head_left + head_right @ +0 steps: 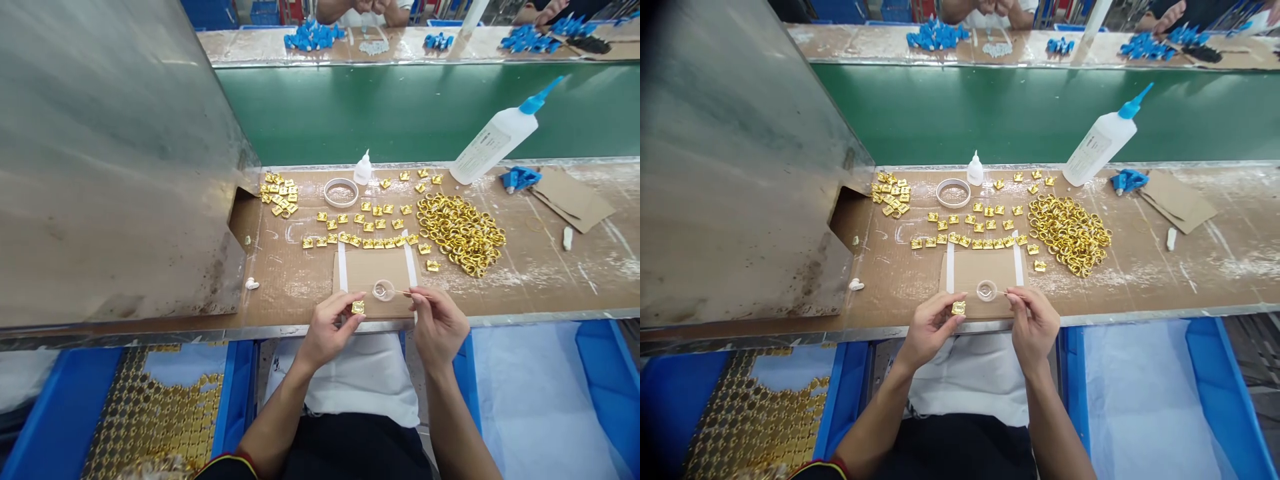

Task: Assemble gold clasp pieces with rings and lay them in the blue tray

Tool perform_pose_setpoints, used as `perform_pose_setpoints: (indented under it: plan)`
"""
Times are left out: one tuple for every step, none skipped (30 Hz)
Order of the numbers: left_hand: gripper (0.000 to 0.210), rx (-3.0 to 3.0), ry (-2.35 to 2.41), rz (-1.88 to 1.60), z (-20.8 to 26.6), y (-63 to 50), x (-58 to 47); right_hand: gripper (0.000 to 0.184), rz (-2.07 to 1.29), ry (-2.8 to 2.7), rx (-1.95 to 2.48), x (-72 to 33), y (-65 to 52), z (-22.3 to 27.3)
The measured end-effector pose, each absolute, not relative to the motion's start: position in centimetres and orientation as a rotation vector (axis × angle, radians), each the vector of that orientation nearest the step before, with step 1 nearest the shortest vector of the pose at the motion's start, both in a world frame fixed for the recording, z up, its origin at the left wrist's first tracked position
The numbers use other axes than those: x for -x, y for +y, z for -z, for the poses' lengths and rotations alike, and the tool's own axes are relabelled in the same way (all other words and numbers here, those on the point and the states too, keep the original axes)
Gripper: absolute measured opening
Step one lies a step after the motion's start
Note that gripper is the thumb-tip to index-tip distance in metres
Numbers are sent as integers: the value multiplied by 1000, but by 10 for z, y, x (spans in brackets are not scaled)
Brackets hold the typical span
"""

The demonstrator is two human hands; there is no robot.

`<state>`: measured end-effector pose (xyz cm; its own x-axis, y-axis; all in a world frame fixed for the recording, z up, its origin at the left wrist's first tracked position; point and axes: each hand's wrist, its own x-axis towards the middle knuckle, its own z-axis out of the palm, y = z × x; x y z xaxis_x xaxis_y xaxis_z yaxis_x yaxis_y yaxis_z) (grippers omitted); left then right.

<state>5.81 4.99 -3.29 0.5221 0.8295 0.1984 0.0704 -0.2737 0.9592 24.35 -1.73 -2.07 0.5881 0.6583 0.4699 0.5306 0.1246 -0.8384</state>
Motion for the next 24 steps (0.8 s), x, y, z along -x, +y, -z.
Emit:
perform_pose_setpoints:
  plan:
    - [23,-1675,771,-882,33,49,-58,14,-106,-1077,1540,-246,-15,21]
    - [21,-1640,779,-866,34,49,-58,14,-99,-1113,1551,-248,-12,21]
    - [20,-1601,791,-848,34,48,-58,15,-98,-1149,1561,-249,-10,22]
    - [19,-1564,802,-830,35,47,-58,15,-99,-1183,1568,-248,-8,22]
    - [19,-1532,812,-817,35,47,-58,15,-102,-1213,1575,-248,-6,23]
    - [19,-1510,817,-809,35,46,-58,15,-103,-1241,1582,-247,-4,23]
    - [19,-1500,819,-805,36,46,-58,16,-105,-1267,1590,-246,-3,24]
    - [19,-1499,817,-806,36,46,-58,17,-107,-1295,1600,-246,-2,24]
    - [19,-1504,813,-811,36,46,-58,18,-109,-1322,1612,-246,-1,24]
    - [19,-1511,808,-816,35,47,-58,19,-115,-1351,1625,-247,0,24]
    - [19,-1520,802,-820,35,47,-58,21,-120,-1383,1635,-249,1,23]
    - [20,-1529,797,-824,35,48,-58,22,-125,-1417,1642,-250,2,22]
    - [20,-1540,790,-829,34,49,-58,22,-128,-1451,1644,-252,3,21]
    - [20,-1551,781,-838,34,49,-58,22,-129,-1486,1641,-254,3,20]
    - [20,-1565,770,-849,33,50,-58,21,-126,-1517,1637,-255,3,19]
    - [20,-1580,759,-862,33,51,-58,21,-119,-1541,1632,-256,3,18]
    - [20,-1593,749,-877,33,51,-58,21,-111,-1559,1627,-257,3,17]
    - [21,-1601,739,-887,33,52,-58,22,-103,-1571,1625,-257,3,17]
    - [22,-1602,729,-891,34,52,-58,22,-96,-1577,1625,-257,2,17]
    - [23,-1597,721,-888,34,52,-58,23,-92,-1581,1628,-257,2,17]
    - [24,-1589,716,-880,35,52,-58,24,-92,-1583,1632,-257,2,17]
    - [25,-1579,714,-871,35,52,-58,24,-97,-1582,1636,-257,2,17]
    - [26,-1571,717,-862,36,52,-58,25,-111,-1578,1639,-258,2,17]
    - [26,-1565,723,-854,36,51,-57,25,-136,-1569,1637,-259,2,16]
